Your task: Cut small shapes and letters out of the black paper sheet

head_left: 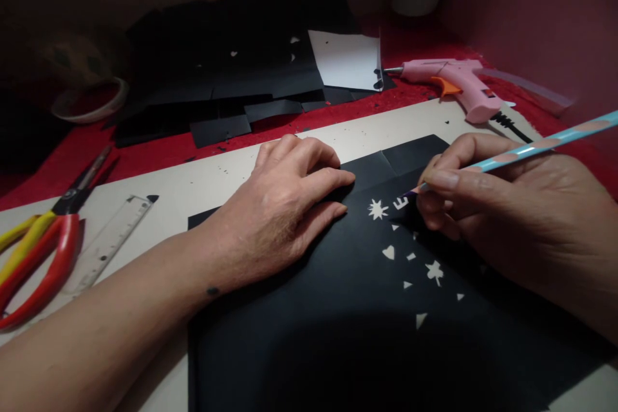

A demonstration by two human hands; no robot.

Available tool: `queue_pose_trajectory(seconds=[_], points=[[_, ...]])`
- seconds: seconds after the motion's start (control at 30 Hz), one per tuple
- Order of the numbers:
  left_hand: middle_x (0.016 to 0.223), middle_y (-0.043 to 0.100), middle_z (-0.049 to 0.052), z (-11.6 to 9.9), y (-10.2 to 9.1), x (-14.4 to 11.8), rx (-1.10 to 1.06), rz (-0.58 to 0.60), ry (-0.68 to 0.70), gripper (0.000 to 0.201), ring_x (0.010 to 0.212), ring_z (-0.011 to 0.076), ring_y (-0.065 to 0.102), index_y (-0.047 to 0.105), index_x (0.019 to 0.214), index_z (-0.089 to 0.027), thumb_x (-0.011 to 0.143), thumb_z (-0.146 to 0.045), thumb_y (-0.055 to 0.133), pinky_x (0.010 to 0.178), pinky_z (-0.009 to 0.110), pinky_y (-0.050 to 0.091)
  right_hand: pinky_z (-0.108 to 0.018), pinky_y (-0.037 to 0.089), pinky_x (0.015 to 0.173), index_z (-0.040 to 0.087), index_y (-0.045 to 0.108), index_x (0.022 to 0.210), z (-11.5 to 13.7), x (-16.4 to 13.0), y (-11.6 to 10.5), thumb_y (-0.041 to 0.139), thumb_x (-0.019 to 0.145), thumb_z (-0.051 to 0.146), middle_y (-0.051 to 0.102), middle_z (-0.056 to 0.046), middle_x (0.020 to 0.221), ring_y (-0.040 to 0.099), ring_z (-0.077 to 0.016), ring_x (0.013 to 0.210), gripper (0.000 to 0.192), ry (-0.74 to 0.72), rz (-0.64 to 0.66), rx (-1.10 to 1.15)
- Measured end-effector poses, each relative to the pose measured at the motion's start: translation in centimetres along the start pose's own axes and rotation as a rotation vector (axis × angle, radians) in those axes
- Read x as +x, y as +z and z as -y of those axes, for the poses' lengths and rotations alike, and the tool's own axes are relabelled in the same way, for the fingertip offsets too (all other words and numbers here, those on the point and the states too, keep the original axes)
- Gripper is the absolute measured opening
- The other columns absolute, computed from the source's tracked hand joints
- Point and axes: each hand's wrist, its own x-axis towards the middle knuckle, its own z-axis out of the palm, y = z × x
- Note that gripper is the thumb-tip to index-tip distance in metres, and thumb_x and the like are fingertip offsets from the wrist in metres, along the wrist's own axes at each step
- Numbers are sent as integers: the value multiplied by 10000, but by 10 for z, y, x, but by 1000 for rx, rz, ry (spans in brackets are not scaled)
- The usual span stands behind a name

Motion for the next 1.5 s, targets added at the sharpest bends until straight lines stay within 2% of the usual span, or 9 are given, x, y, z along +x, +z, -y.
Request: queue_pose_trajectory(seconds=[0.3,0.5,0.87,1.0,1.17,1.37,1.5], points=[[1188,672,139,0,-1,1,10,-4,0,300,1078,271,579,750,1262,-116,1047,-268,605,1025,480,441,-257,408,439,285,693,709,1,-1,1,872,803,465,660,36,594,595,-127,508,271,-4,-2,9],[1188,670,144,-1,-1,0,0,5,0,312,1067,271,570,751,1273,-108,1055,-267,594,1017,485,440,-251,422,439,269,687,663,5,-2,4,914,732,503,663,26,576,596,-123,489,334,23,-15,8],[1191,672,148,-1,0,1,-9,6,-3,310,1069,277,573,753,1264,-110,1050,-277,603,1019,497,445,-246,430,441,276,711,696,1,-1,0,858,813,439,691,24,618,616,-118,493,249,6,-9,-27],[1193,671,148,0,0,1,-2,-2,2,313,1068,275,571,755,1261,-110,1054,-284,597,1015,491,445,-256,425,433,282,724,710,3,-1,2,874,783,460,691,18,638,625,-134,511,245,3,-9,-14],[1188,670,144,0,-1,1,3,0,1,310,1068,276,569,754,1261,-117,1055,-285,594,1016,492,443,-234,441,434,263,716,630,8,0,6,849,789,409,676,1,594,609,-123,504,253,-52,-11,-96],[1188,669,151,-1,-2,2,-7,11,-8,311,1070,283,570,753,1258,-117,1052,-287,594,1016,502,447,-226,431,394,272,728,642,11,-2,6,868,761,430,697,-14,591,605,-131,483,242,-38,-35,-137],[1185,669,151,-2,-1,2,-5,13,-11,306,1083,289,579,752,1256,-120,1051,-284,595,1023,502,449,-210,397,378,276,726,638,12,-4,5,871,742,323,689,1,572,582,-112,464,184,-39,-38,-125]])
